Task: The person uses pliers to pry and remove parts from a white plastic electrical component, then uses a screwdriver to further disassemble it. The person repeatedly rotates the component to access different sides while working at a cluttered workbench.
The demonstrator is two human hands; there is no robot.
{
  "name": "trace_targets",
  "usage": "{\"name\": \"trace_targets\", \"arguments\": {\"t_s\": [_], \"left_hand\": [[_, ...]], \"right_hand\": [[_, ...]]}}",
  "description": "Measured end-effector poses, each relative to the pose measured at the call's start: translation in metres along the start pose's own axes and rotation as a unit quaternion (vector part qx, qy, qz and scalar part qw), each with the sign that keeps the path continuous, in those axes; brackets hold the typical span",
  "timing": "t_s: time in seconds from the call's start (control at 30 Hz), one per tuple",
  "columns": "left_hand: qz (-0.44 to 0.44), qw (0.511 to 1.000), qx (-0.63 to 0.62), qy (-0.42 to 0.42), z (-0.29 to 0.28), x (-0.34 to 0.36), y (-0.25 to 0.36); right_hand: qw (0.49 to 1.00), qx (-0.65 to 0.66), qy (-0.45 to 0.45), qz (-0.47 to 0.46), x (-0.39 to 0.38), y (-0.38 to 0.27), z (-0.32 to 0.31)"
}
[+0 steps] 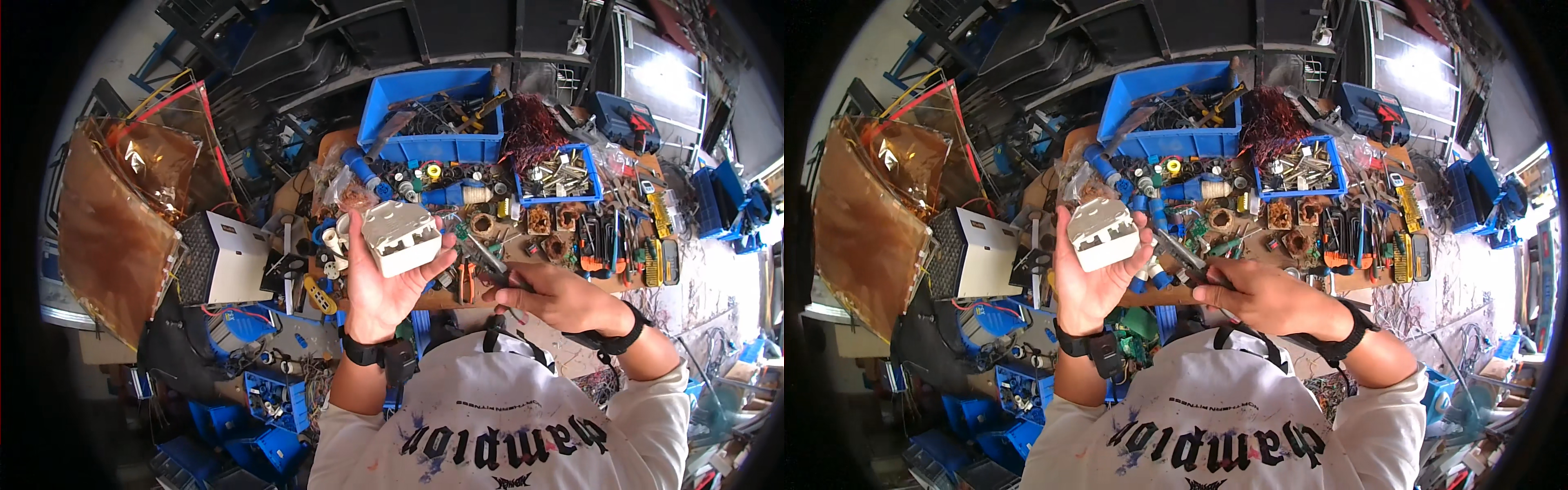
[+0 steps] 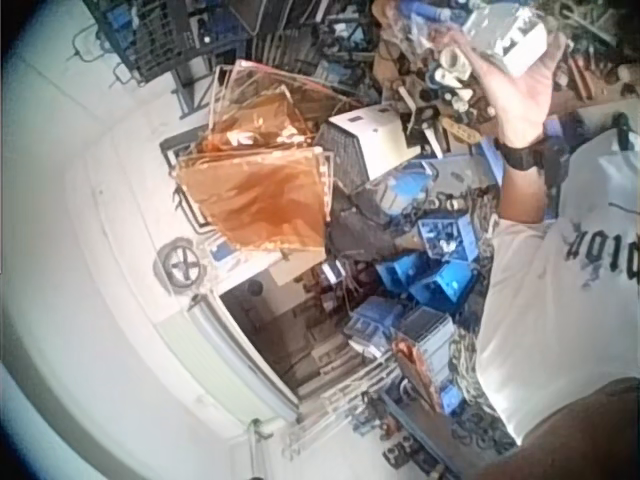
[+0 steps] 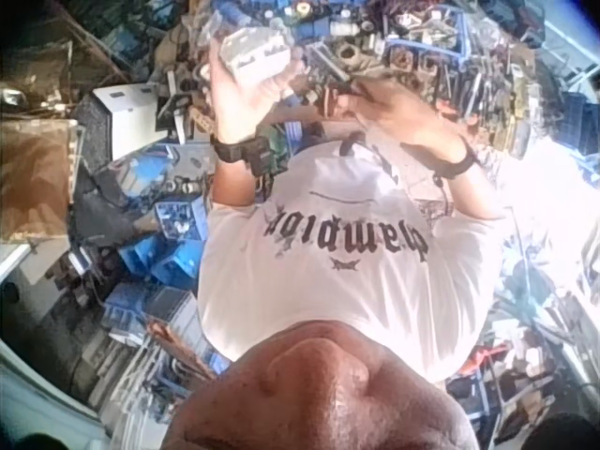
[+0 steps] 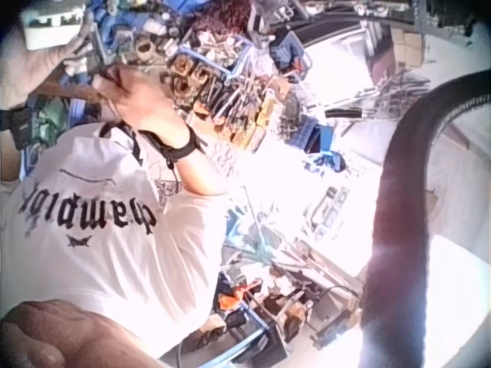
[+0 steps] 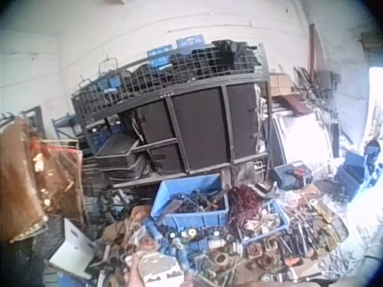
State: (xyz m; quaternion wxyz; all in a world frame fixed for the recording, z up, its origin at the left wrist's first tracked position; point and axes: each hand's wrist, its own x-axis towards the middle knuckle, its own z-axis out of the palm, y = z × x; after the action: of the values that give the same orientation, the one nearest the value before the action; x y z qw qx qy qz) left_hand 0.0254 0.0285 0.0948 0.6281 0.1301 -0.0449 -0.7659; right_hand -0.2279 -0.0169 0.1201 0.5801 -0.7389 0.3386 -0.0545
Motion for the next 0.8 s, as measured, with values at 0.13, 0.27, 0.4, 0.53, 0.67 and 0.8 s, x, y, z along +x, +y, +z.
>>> {"name": "trace_targets", "arguments": {"t_s": [0.13,0.27,0.4,0.53,0.67,0.8], "left_hand": [[-0.036,0.998,-0.025,-0.045,0.007,-0.003,-0.027],[-0.058,0.995,-0.04,-0.072,0.01,-0.006,-0.052],[-0.09,0.987,-0.065,-0.113,0.014,-0.005,-0.078],[-0.11,0.986,-0.056,-0.114,0.016,-0.004,-0.09],[-0.121,0.985,-0.045,-0.113,0.026,-0.003,-0.097],[-0.137,0.985,-0.036,-0.1,0.034,-0.003,-0.1]], "right_hand": [[1.0,0.005,0.011,-0.013,-0.028,0.008,-0.015],[0.999,0.002,0.023,-0.044,-0.055,0.02,-0.028],[0.968,0.217,-0.125,0.029,-0.077,0.012,-0.045],[0.927,0.261,-0.243,0.113,-0.088,0.004,-0.066],[0.925,0.252,-0.263,0.11,-0.095,0.001,-0.076],[0.917,0.252,-0.283,0.126,-0.097,-0.001,-0.077]]}}
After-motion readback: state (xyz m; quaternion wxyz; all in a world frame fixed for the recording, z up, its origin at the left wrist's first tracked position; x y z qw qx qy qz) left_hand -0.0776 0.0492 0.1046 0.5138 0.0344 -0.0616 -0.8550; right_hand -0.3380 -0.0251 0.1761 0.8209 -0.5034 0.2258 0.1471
